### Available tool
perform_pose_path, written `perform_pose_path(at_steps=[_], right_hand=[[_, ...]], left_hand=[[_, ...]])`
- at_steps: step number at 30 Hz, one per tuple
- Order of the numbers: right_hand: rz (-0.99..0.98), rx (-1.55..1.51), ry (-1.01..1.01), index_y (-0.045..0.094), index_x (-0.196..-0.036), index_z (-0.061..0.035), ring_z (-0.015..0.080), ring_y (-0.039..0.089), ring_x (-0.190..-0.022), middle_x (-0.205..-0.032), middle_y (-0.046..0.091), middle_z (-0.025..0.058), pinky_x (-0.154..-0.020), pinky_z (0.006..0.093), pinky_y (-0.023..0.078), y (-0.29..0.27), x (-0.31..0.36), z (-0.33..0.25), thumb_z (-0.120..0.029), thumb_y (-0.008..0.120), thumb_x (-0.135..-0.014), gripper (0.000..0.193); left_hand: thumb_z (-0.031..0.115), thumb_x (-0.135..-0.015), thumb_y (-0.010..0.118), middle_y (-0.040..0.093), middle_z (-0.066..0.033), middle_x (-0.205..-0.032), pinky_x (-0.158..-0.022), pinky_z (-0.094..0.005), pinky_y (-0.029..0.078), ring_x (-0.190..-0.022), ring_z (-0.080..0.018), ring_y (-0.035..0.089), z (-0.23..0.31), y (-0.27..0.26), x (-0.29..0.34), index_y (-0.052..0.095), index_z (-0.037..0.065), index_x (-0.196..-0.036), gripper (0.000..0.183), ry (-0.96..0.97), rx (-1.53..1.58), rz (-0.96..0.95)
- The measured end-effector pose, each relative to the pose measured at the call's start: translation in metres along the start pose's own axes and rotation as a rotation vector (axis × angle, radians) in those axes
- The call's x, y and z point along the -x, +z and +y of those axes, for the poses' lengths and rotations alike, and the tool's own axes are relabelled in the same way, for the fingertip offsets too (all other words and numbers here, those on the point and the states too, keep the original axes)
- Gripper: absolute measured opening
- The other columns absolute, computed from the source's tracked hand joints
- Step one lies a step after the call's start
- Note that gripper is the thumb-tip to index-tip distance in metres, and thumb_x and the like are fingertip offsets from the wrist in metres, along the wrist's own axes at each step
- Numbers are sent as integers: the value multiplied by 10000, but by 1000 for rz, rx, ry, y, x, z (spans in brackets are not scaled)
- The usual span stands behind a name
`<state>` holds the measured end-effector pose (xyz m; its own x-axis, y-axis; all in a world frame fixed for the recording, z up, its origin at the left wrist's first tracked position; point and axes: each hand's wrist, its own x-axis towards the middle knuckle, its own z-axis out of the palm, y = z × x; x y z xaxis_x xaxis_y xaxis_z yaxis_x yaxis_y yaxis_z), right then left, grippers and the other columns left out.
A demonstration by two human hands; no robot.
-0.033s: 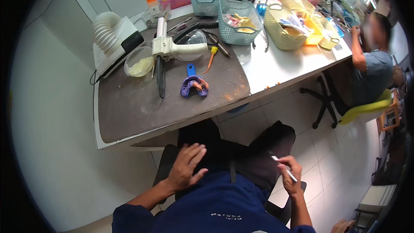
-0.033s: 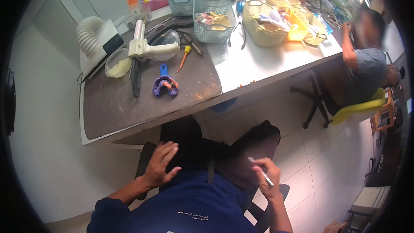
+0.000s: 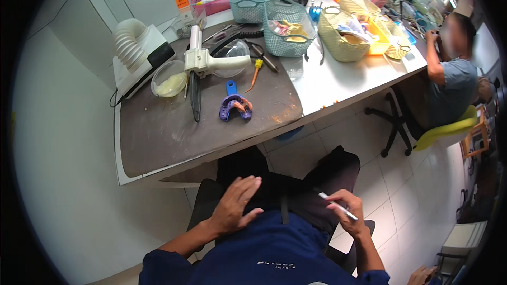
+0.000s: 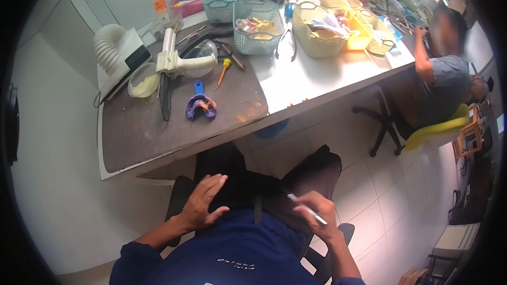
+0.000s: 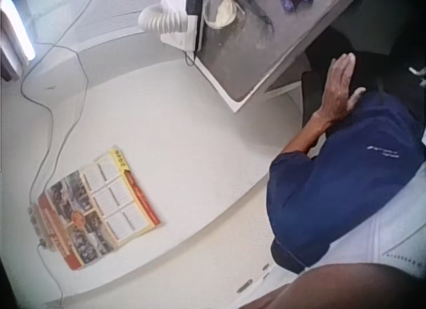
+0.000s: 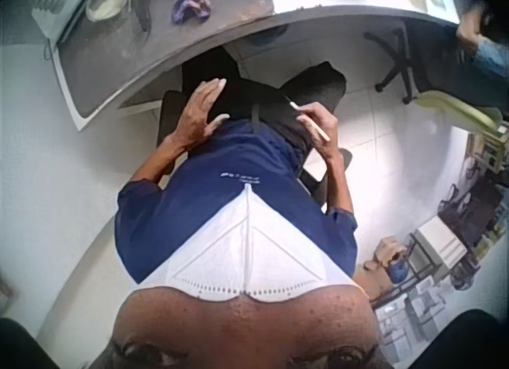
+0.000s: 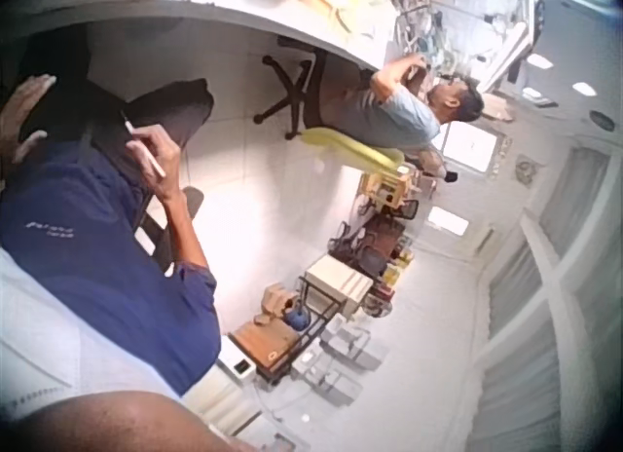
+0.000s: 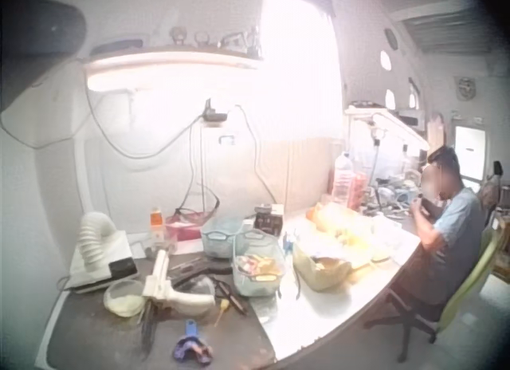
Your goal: The person applies a yellowish paste to a purple dental mold using a small brush, then uses a syringe to dispense more material onto the mold. They continue to spread and smooth the material with a metal spatula-like tool, working on the interior surfaces of the mold.
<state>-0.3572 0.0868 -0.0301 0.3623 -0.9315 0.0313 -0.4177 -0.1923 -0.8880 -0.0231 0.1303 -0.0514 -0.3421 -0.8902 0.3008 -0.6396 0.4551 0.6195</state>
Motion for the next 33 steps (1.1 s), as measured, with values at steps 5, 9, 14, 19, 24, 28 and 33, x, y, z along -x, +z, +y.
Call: perform_pose_path(at_steps=[5,9,14,19,24,28,33], right_hand=[[-331,-225,-112,704,-942,4,178,703,-818,-895,719,106,-733,287,541,20,-40,-40,-96,755,-852,144],[-303,-531,50,661,-952,12,129,702,-791,-869,729,90,-720,256,551,27,-39,-37,-145,692,-935,161],[-325,-795,146,649,-924,6,107,689,-758,-835,731,103,-683,232,552,30,-35,-22,-138,657,-964,150],[-326,-783,123,667,-903,6,116,693,-672,-810,738,114,-607,229,557,28,-20,-15,-113,662,-950,128],[-286,-788,69,676,-879,10,138,710,-679,-812,739,120,-612,238,566,26,-13,-13,-92,683,-927,113],[-213,-832,46,676,-861,16,142,713,-673,-814,738,121,-611,236,567,23,-7,-8,-63,689,-914,96],[179,-1009,16,627,-834,-7,161,695,-620,-692,678,137,-523,249,548,-2,9,22,-12,682,-880,72]], left_hand=[[215,-830,761,652,-100,-1163,-1079,-446,422,-1100,-220,615,34,0,-52,600,52,-1282,506,215,-22,-123],[102,-828,740,674,-29,-795,-968,-398,508,-768,-174,656,30,9,-57,717,61,-1004,183,221,29,-24],[105,-826,742,649,-11,-757,-939,-382,512,-761,-158,647,34,-1,-62,697,71,-896,90,266,76,-97],[146,-798,766,593,6,-716,-974,-402,490,-751,-140,616,33,0,-65,652,99,-800,123,404,25,-156],[153,-792,747,570,11,-714,-1009,-426,481,-776,-134,615,39,-1,-66,655,99,-797,106,433,-30,-170],[149,-783,737,553,17,-708,-1020,-429,477,-796,-135,619,41,5,-71,666,108,-803,85,456,-65,-193],[130,-813,715,630,16,-740,-963,-438,516,-790,-156,662,26,-8,-91,665,113,-824,54,430,-68,-178]])
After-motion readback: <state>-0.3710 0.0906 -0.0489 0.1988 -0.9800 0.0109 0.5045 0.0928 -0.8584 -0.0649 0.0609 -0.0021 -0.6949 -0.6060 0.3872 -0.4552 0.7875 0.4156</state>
